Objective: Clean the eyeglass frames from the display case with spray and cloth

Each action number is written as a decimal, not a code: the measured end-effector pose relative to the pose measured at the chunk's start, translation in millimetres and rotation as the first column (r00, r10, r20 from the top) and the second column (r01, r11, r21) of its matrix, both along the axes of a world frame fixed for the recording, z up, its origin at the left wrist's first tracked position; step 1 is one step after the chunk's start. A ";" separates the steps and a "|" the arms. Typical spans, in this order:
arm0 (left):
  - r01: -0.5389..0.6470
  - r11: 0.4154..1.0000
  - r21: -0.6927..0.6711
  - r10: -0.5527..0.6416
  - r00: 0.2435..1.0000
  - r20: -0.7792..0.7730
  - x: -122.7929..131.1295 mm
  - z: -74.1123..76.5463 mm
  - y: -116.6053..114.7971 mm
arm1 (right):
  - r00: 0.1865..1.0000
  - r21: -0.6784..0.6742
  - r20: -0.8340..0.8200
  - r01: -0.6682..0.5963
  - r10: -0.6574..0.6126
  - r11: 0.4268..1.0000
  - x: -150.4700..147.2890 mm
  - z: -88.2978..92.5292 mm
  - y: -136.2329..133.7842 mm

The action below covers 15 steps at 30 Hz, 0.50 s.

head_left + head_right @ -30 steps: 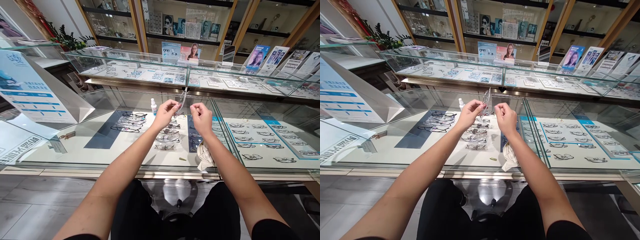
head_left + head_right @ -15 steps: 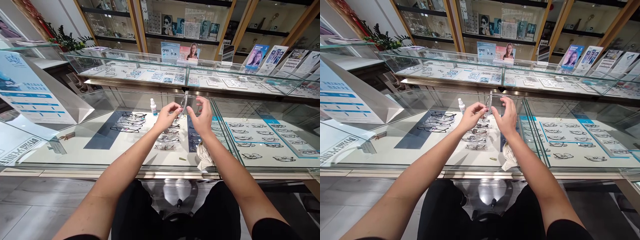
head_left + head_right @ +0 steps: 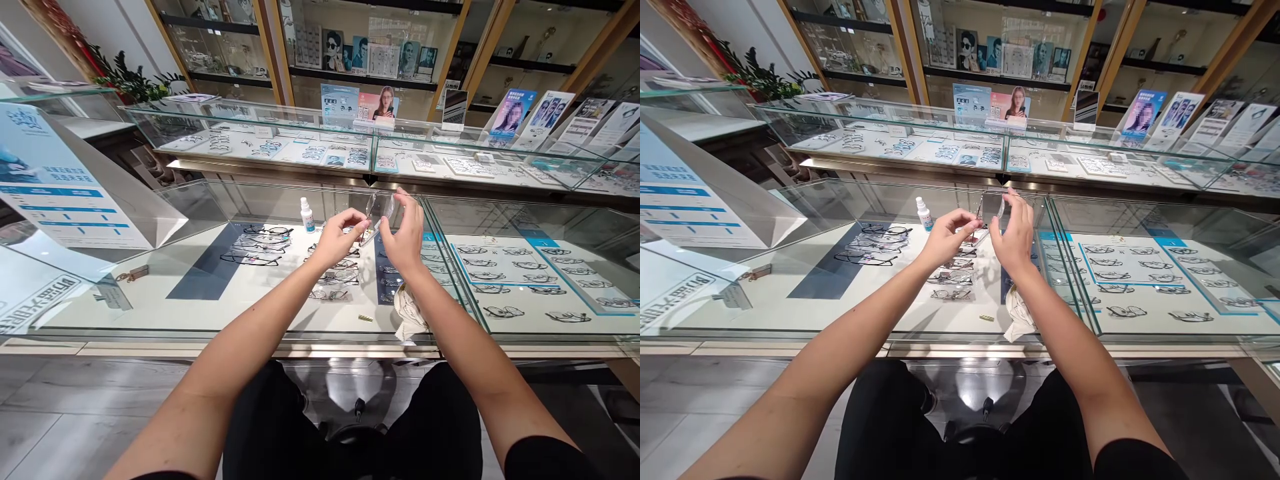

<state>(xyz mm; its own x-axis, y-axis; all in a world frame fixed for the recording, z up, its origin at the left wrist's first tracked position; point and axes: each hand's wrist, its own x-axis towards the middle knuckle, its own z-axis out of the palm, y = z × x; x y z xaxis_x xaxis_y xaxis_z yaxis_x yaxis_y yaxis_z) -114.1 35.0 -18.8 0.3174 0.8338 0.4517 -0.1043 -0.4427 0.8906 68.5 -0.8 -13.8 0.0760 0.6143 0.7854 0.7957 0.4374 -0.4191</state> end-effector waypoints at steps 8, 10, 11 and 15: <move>-0.039 0.996 -0.082 0.049 0.990 0.130 -5.2 4.6 5.9 | 0.997 -0.043 0.042 0.068 -0.067 0.997 5.2 -4.9 5.7; -0.057 0.994 -0.092 0.071 0.986 0.154 -6.7 5.4 7.9 | 0.998 -0.067 0.029 0.065 -0.063 0.996 5.9 -6.4 6.4; -0.066 0.994 -0.092 0.081 0.983 0.163 -7.3 5.7 8.8 | 0.998 -0.082 0.023 0.060 -0.059 0.995 6.0 -6.8 6.5; -0.099 0.991 -0.086 0.114 0.974 0.196 -8.9 6.3 11.3 | 0.998 -0.160 0.015 0.062 -0.060 0.985 5.6 -7.5 6.8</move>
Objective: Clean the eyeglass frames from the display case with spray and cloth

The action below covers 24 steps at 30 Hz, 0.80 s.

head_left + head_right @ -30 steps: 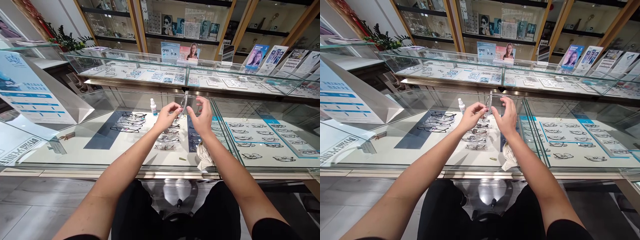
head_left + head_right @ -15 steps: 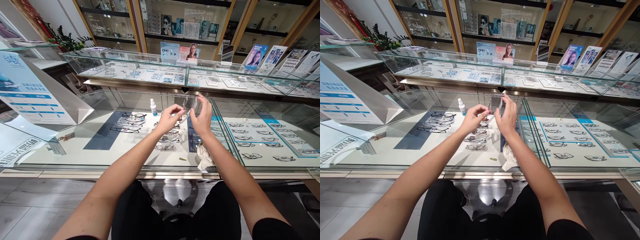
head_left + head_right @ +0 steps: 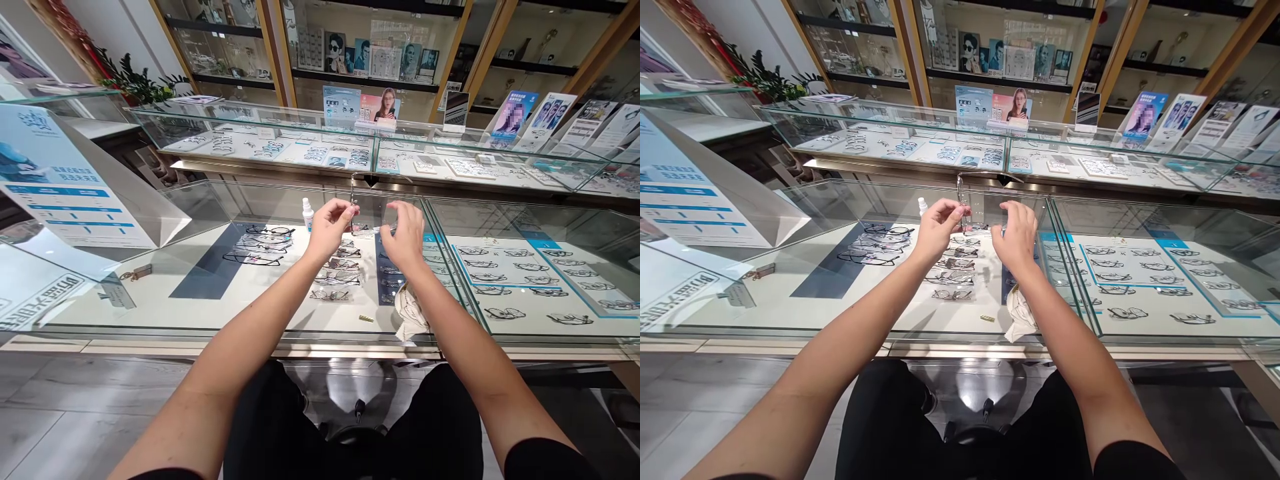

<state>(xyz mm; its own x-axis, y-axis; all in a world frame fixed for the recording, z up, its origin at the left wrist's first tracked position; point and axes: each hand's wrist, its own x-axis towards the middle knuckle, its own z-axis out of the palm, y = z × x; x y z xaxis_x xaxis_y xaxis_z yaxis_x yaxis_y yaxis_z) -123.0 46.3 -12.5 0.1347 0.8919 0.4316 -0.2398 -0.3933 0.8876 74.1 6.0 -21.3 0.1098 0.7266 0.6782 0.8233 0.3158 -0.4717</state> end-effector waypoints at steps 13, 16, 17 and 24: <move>-0.057 0.998 0.016 0.058 0.998 -0.014 -4.9 -1.9 6.2 | 0.999 -0.070 0.007 -0.038 0.039 0.997 0.8 -8.9 7.3; -0.013 0.999 0.030 0.015 0.998 -0.061 -3.2 -3.9 5.7 | 0.999 0.030 0.037 0.012 -0.013 0.999 0.5 -8.5 6.0; 0.000 0.999 0.039 0.003 0.997 -0.077 -2.5 -4.6 5.1 | 0.999 0.058 0.040 0.006 -0.009 0.998 -0.1 -7.2 4.8; 0.073 0.997 0.033 -0.066 0.984 -0.166 -0.5 -3.8 -3.4 | 0.933 0.010 -0.017 -0.358 0.359 0.934 -9.9 -3.0 -1.1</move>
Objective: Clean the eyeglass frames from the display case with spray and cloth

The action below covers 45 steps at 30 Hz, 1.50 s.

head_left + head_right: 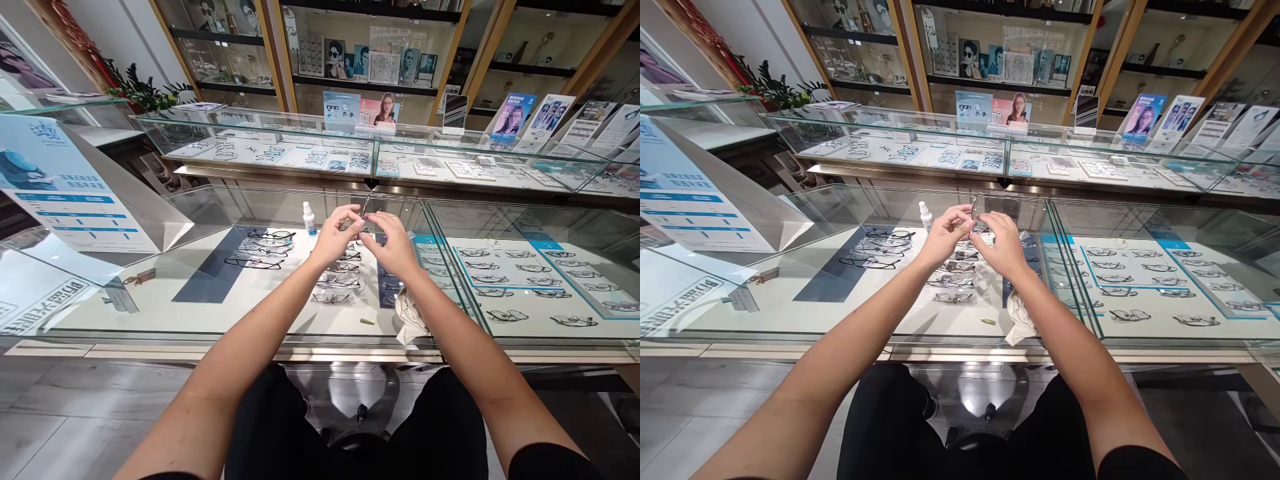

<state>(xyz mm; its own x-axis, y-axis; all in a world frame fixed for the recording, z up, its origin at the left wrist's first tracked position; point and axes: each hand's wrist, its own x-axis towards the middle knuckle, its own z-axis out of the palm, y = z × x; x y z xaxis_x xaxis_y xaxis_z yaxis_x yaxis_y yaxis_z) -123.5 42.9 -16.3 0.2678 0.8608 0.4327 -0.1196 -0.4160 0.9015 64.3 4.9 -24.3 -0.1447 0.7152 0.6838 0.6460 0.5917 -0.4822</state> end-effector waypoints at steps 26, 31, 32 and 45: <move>-0.770 0.600 0.219 0.782 0.506 -0.364 -42.3 -3.7 42.6 | 0.994 0.002 -0.103 -0.026 0.026 1.000 3.6 -0.8 -0.6; -0.737 0.674 0.045 0.655 0.568 -0.498 -48.3 -15.1 57.4 | 0.993 -0.022 -0.115 -0.023 0.020 1.000 4.5 -2.4 0.6; -0.731 0.682 0.018 0.634 0.579 -0.512 -49.3 -16.7 59.2 | 0.993 -0.024 -0.118 -0.023 0.020 0.999 4.5 -2.5 0.7; -0.442 0.872 -0.211 0.428 0.897 -0.111 -40.8 -0.5 49.2 | 0.986 0.000 -0.168 -0.020 0.020 1.000 3.7 1.1 0.1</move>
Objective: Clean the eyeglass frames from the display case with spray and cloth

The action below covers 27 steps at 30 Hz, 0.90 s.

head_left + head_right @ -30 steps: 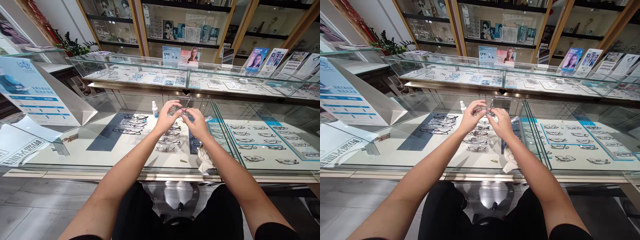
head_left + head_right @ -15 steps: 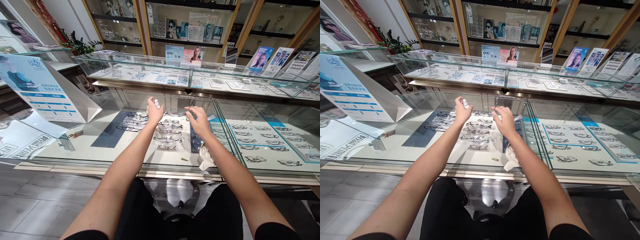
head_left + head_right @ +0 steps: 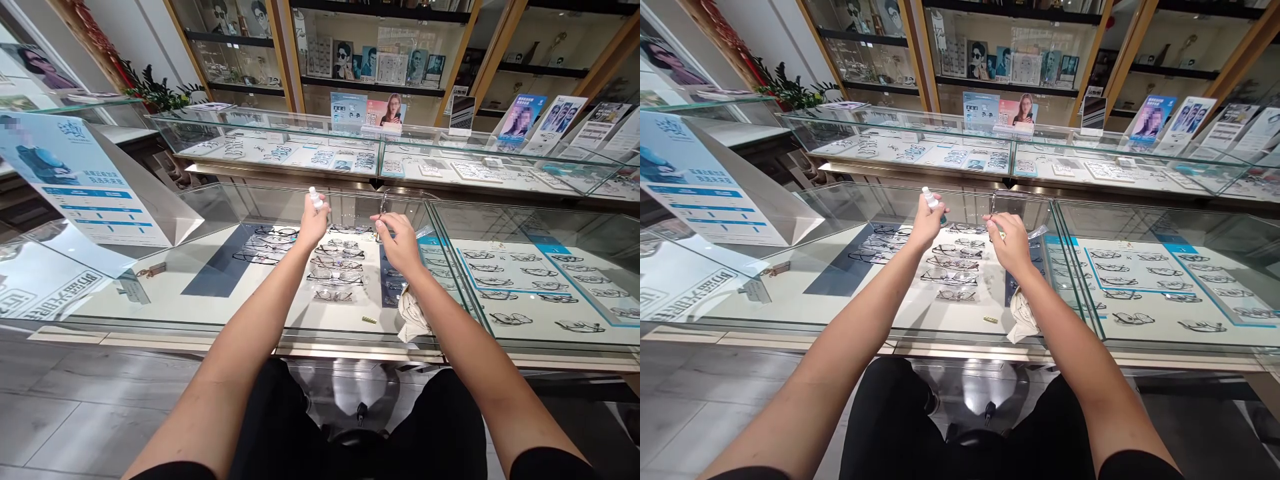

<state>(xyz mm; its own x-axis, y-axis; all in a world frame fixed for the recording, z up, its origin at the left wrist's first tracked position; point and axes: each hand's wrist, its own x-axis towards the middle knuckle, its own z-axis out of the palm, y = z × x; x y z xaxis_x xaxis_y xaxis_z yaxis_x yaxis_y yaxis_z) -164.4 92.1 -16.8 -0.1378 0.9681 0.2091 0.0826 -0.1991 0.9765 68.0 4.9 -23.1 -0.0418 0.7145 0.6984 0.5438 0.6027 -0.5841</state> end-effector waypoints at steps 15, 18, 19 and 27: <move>0.667 0.745 0.010 -0.598 0.661 0.454 14.6 31.1 -41.2 | 0.902 -0.191 -0.299 -0.376 0.311 0.907 -2.6 9.6 -0.9; 0.503 0.860 0.083 -0.508 0.835 0.212 21.8 23.4 -39.2 | 0.869 -0.257 -0.332 -0.458 0.368 0.851 -3.8 12.2 -2.8; 0.460 0.880 0.117 -0.473 0.871 0.134 24.0 21.1 -39.1 | 0.862 -0.269 -0.336 -0.473 0.379 0.839 -4.5 13.0 -3.7; 0.426 0.884 0.195 -0.414 0.905 -0.098 28.2 17.6 -42.7 | 0.828 -0.313 -0.348 -0.544 0.439 0.778 -10.4 17.6 -10.8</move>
<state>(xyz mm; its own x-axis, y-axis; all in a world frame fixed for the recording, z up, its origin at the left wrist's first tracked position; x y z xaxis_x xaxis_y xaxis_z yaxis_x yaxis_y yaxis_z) -136.2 49.4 0.8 0.2888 0.8669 0.4062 -0.0044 -0.4231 0.9061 57.6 -5.9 -5.6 -0.3304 0.8510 0.4081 0.0444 0.4459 -0.8940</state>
